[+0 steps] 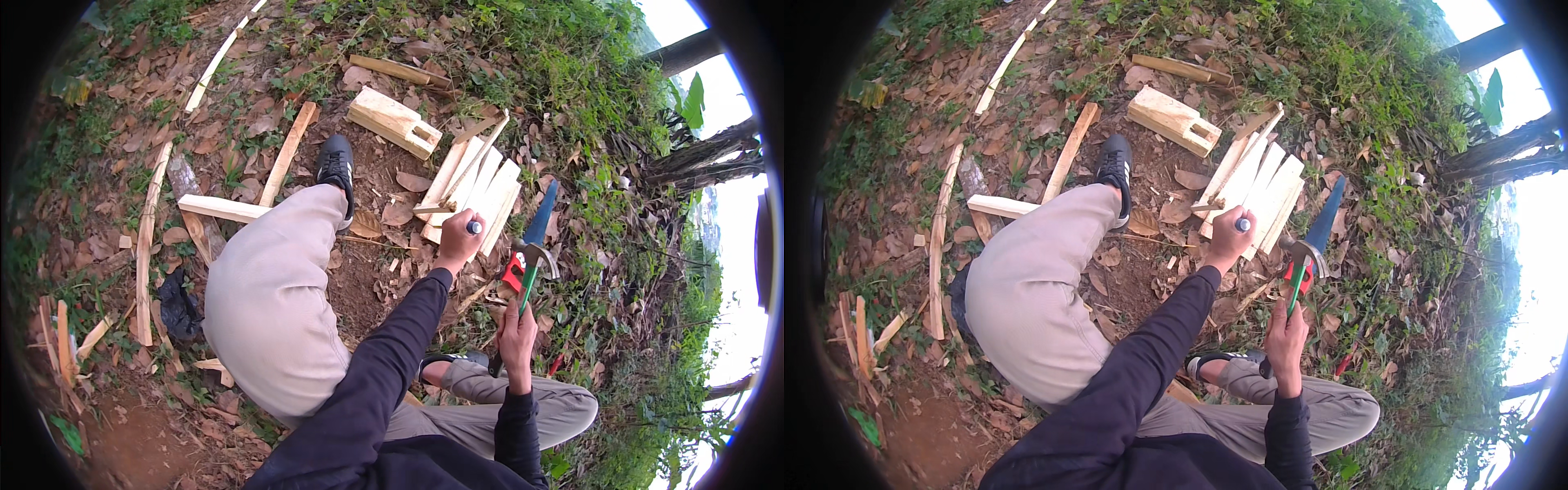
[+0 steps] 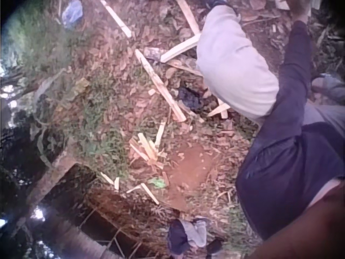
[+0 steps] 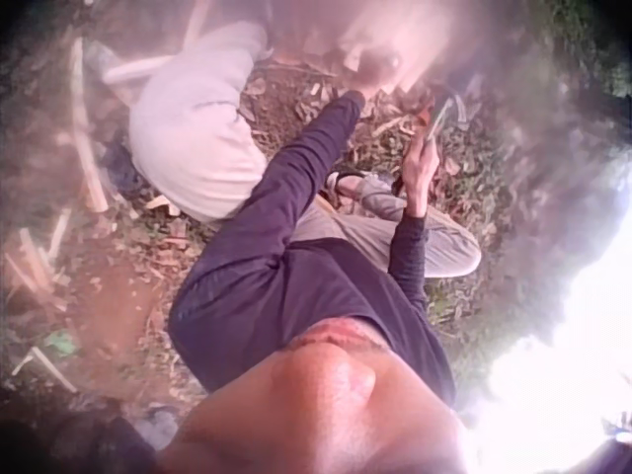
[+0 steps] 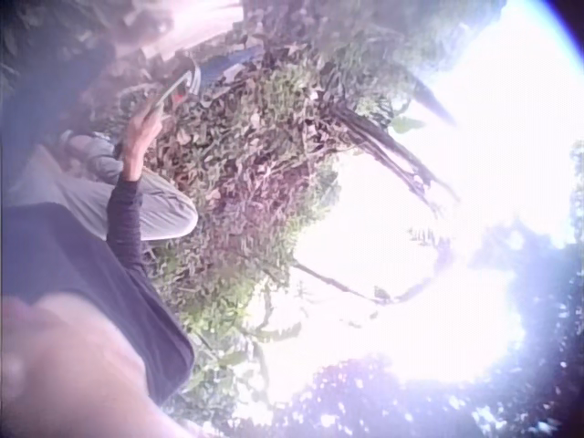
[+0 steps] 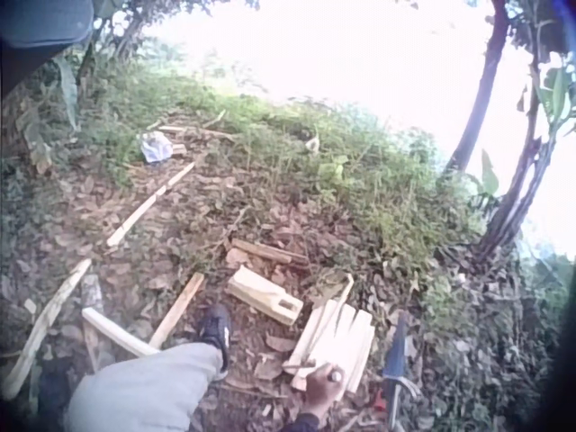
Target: The person sits on the ground outdoors and uses a red-handled saw to cut a small wooden frame. They then use a hammer and nails to fasten the frame to a stack of wooden planks, repeatedly hammering the nails into the wood.
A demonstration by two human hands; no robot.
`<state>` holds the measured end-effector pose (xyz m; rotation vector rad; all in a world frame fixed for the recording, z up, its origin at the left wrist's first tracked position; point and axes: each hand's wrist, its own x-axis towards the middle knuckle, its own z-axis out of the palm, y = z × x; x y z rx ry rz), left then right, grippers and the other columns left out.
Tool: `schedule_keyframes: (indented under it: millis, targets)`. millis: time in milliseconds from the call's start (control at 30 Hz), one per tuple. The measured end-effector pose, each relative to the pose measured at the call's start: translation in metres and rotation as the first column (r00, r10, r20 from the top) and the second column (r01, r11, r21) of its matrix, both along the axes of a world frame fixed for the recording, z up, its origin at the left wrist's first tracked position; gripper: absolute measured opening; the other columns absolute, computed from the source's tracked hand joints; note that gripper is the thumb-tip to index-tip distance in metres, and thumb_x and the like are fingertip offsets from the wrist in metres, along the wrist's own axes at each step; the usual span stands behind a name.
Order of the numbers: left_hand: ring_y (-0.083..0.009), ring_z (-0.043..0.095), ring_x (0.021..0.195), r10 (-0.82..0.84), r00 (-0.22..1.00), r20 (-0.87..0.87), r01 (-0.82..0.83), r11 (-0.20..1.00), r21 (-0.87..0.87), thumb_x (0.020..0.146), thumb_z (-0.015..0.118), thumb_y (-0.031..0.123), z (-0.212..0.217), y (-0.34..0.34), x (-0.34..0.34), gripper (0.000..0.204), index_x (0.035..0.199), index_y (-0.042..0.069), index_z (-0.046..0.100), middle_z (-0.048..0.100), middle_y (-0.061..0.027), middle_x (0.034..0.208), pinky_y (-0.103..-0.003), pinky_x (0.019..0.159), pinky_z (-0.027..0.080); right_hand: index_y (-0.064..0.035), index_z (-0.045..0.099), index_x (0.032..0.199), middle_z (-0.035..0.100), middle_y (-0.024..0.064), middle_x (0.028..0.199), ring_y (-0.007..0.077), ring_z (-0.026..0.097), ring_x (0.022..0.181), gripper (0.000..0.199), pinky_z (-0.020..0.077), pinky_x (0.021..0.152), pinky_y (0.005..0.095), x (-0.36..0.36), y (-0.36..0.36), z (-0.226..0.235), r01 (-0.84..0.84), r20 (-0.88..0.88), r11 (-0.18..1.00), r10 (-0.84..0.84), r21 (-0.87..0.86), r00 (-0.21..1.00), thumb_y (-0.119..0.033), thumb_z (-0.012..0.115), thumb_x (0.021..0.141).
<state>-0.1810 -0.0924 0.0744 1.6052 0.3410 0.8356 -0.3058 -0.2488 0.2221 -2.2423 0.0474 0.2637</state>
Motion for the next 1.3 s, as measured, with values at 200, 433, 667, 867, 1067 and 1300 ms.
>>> schedule_keyframes:
  millis: [200,433,667,867,1067,1300]
  targets:
    - [-0.0343,0.056,0.053,0.085,0.995,-0.049,-0.082,0.995,0.047,0.087,0.066,0.010,-0.004,-0.005,0.004,0.028,0.065,0.003,0.050,0.054,-0.0172,0.059,-0.043,0.052,0.043,-0.0008,0.056,0.091,0.048,0.0008,0.056,0.0079,0.043,0.047,0.028,0.0320,0.044,0.0295,-0.005,0.017,-0.020,0.092,0.025,0.995,-0.094,0.042,0.995,-0.024,0.054,0.106]
    - [-0.0335,0.058,0.056,-0.011,0.999,0.048,0.006,0.996,0.091,0.082,0.068,0.006,-0.002,-0.010,-0.005,0.025,0.064,0.004,0.050,0.056,-0.0148,0.060,-0.042,0.053,0.046,0.0015,0.054,0.096,0.046,0.0100,0.057,0.0185,0.043,0.046,0.026,0.0320,0.047,0.0389,0.005,0.017,-0.029,-0.018,0.212,0.980,0.061,-0.198,0.975,-0.022,0.052,0.106]
    - [-0.0354,0.056,0.057,0.071,0.997,0.018,-0.072,0.997,0.031,0.084,0.066,0.008,-0.008,-0.009,0.003,0.024,0.066,0.005,0.050,0.056,-0.0144,0.061,-0.045,0.055,0.045,0.0003,0.053,0.096,0.050,0.0182,0.059,0.0341,0.047,0.047,0.024,0.0311,0.047,0.0443,0.017,0.032,-0.017,-0.101,0.247,0.960,0.167,-0.260,0.955,-0.022,0.050,0.106]
    - [-0.0344,0.056,0.056,0.060,0.998,-0.021,-0.060,0.998,0.010,0.083,0.067,0.007,-0.006,-0.006,0.003,0.026,0.065,0.005,0.049,0.054,-0.0142,0.060,-0.044,0.054,0.044,-0.0005,0.052,0.098,0.050,0.0181,0.057,0.0349,0.048,0.045,0.025,0.0314,0.046,0.0455,0.025,0.032,-0.010,-0.102,0.199,0.943,0.171,-0.317,0.965,-0.024,0.049,0.107]
    - [-0.0340,0.055,0.054,0.029,1.000,0.007,-0.029,0.998,0.053,0.085,0.067,0.007,-0.003,-0.006,0.004,0.028,0.065,0.004,0.047,0.054,-0.0150,0.059,-0.044,0.053,0.043,-0.0005,0.052,0.099,0.051,0.0179,0.058,0.0345,0.053,0.048,0.025,0.0344,0.047,0.0450,0.028,0.035,0.003,-0.138,0.195,0.917,0.224,-0.374,0.955,-0.024,0.048,0.107]
    - [-0.0323,0.062,0.061,-0.007,1.000,0.019,0.006,1.000,0.029,0.074,0.073,0.008,-0.005,-0.008,0.003,0.018,0.069,0.007,0.056,0.061,-0.0111,0.065,-0.042,0.057,0.049,-0.0005,0.052,0.098,0.051,0.0201,0.058,0.0406,0.053,0.050,0.024,0.0356,0.047,0.0459,0.028,0.039,0.001,-0.162,0.192,0.921,0.241,-0.354,0.951,-0.023,0.049,0.106]
